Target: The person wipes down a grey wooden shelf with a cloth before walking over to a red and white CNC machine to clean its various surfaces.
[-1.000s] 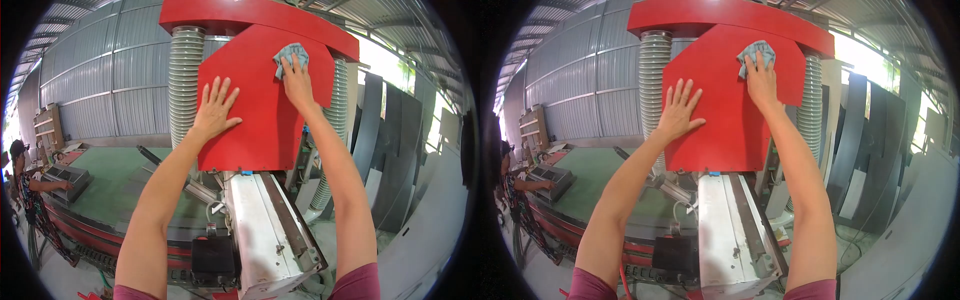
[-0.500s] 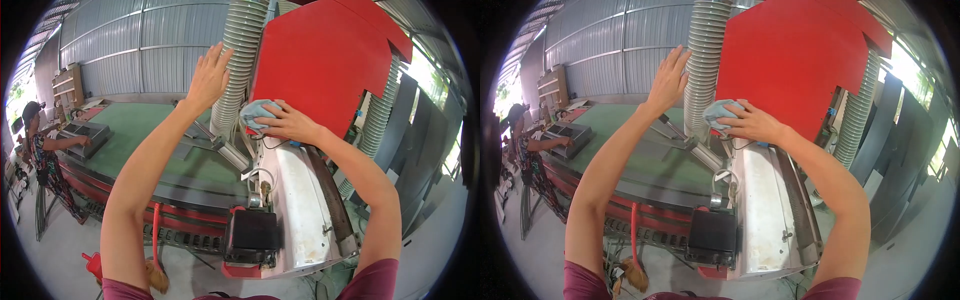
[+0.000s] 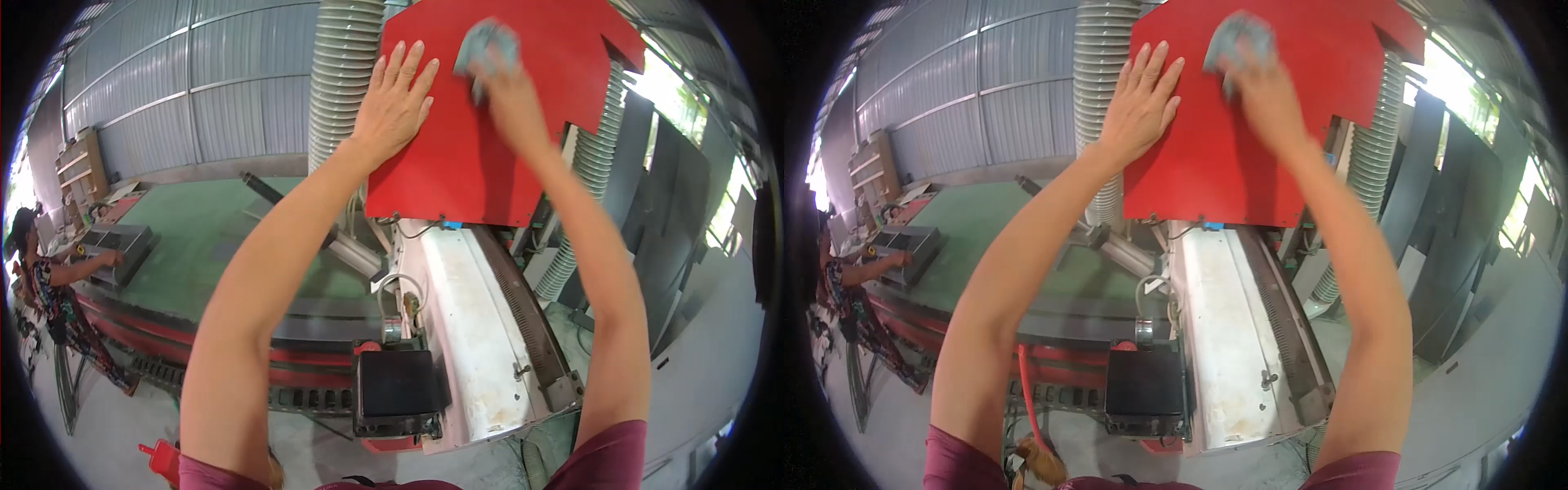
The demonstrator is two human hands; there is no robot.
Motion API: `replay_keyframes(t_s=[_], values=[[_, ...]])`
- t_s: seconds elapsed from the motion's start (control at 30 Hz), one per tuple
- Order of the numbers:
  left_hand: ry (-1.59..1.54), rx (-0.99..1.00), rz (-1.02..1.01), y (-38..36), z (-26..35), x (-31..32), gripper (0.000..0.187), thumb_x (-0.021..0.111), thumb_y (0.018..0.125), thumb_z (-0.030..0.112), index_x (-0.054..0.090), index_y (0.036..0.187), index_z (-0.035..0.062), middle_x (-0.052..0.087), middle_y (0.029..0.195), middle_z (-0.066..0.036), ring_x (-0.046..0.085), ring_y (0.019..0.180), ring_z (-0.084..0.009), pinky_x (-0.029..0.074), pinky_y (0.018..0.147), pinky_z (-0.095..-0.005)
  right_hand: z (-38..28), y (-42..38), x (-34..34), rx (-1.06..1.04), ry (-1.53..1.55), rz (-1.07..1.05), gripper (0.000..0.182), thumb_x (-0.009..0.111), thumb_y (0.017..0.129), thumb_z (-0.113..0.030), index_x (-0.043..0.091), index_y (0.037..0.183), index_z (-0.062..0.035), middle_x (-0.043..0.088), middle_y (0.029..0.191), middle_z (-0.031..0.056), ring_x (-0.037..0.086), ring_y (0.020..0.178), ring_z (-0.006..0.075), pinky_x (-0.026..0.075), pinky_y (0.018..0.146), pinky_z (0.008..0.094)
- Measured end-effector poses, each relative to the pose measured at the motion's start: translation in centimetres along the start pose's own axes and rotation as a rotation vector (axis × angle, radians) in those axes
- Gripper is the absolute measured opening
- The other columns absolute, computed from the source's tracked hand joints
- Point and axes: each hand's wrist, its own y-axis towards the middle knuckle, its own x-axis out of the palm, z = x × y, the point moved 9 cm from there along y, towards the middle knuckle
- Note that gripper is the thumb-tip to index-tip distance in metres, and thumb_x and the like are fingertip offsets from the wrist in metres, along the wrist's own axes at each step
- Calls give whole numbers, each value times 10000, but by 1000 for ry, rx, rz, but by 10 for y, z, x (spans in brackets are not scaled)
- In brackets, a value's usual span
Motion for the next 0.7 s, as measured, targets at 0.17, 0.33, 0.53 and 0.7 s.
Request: replay_keyframes(t_s=[0.17,0.33,0.53,0.7], values=[[61,-108,1,8,24,34,588,559,859,366,407,1371,120,234,1489,-155,184,1385,-333,177,1088,-548,-61,-161,11,-379,166,-517,383,556,840,-216,531,1221,-244,358,1418,-16,297,1333,291,271,1079,520],[83,-33,-59,0,48,53,600,535,857,431,407,1381,168,209,1505,-136,162,1397,-317,145,1101,-539,-28,-119,-5,-479,96,-415,430,574,828,-233,506,1251,-269,374,1416,-18,301,1343,274,284,1067,514],[103,-49,-100,-1,45,54,579,508,874,437,401,1388,193,204,1511,-118,155,1401,-303,125,1112,-523,120,21,-8,123,-187,-15,530,526,818,-101,434,1320,-246,428,1379,89,504,1137,324,449,860,510],[127,-61,-91,-2,46,57,588,503,875,444,381,1401,210,176,1525,-93,136,1407,-293,116,1120,-505,153,20,-14,239,-131,16,568,522,838,-79,358,1367,-207,378,1391,195,490,1137,395,471,878,456]])
